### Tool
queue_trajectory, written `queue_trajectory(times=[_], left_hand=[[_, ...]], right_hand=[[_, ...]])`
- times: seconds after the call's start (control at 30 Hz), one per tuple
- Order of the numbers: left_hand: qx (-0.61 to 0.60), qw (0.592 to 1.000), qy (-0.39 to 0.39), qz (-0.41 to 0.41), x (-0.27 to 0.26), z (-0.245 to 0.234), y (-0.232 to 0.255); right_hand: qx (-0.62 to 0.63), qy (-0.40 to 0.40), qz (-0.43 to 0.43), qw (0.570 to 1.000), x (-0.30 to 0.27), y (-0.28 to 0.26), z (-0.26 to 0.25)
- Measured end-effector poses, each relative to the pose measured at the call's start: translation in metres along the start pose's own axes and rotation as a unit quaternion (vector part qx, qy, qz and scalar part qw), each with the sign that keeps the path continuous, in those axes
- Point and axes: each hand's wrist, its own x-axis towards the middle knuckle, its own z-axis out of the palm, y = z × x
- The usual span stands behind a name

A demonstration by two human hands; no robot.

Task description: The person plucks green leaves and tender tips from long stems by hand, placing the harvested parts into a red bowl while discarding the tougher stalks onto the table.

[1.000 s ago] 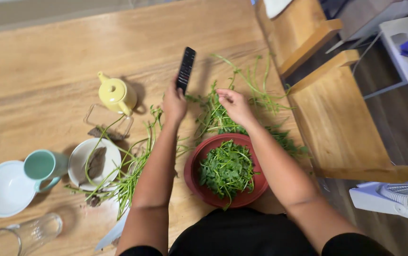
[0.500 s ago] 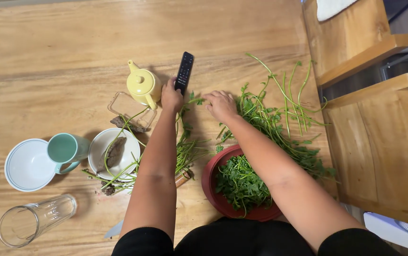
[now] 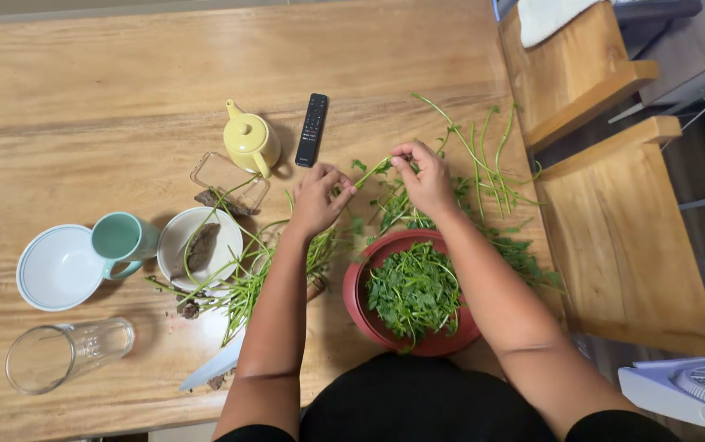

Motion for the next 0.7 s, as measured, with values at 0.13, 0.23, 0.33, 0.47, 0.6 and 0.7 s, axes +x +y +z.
queue_trajectory(times=[0.13,0.23,0.33,0.47,0.6,0.7], left_hand=[[-0.205,0.969,-0.133,0.015,0.005,-0.006,0.034],[-0.192,0.969,-0.141,-0.062,-0.004,-0.015,0.062],[-0.054,0.99,-0.112,-0.063,-0.016,-0.037,0.086],[0.058,0.995,-0.055,0.053,-0.041,-0.059,0.104],[0.102,0.989,0.023,0.102,-0.069,-0.059,0.117],[0.023,0.992,0.047,0.116,-0.082,-0.055,0.126]], right_hand=[[-0.004,0.011,-0.038,0.999,-0.015,-0.04,-0.042],[-0.022,0.001,-0.007,1.0,-0.024,-0.058,-0.066],[-0.147,0.022,-0.123,0.981,-0.045,-0.066,-0.089],[-0.085,-0.01,-0.024,0.996,-0.08,-0.076,-0.106],[-0.091,0.026,-0.024,0.995,-0.104,-0.082,-0.112],[-0.13,0.035,0.033,0.99,-0.111,-0.087,-0.127]])
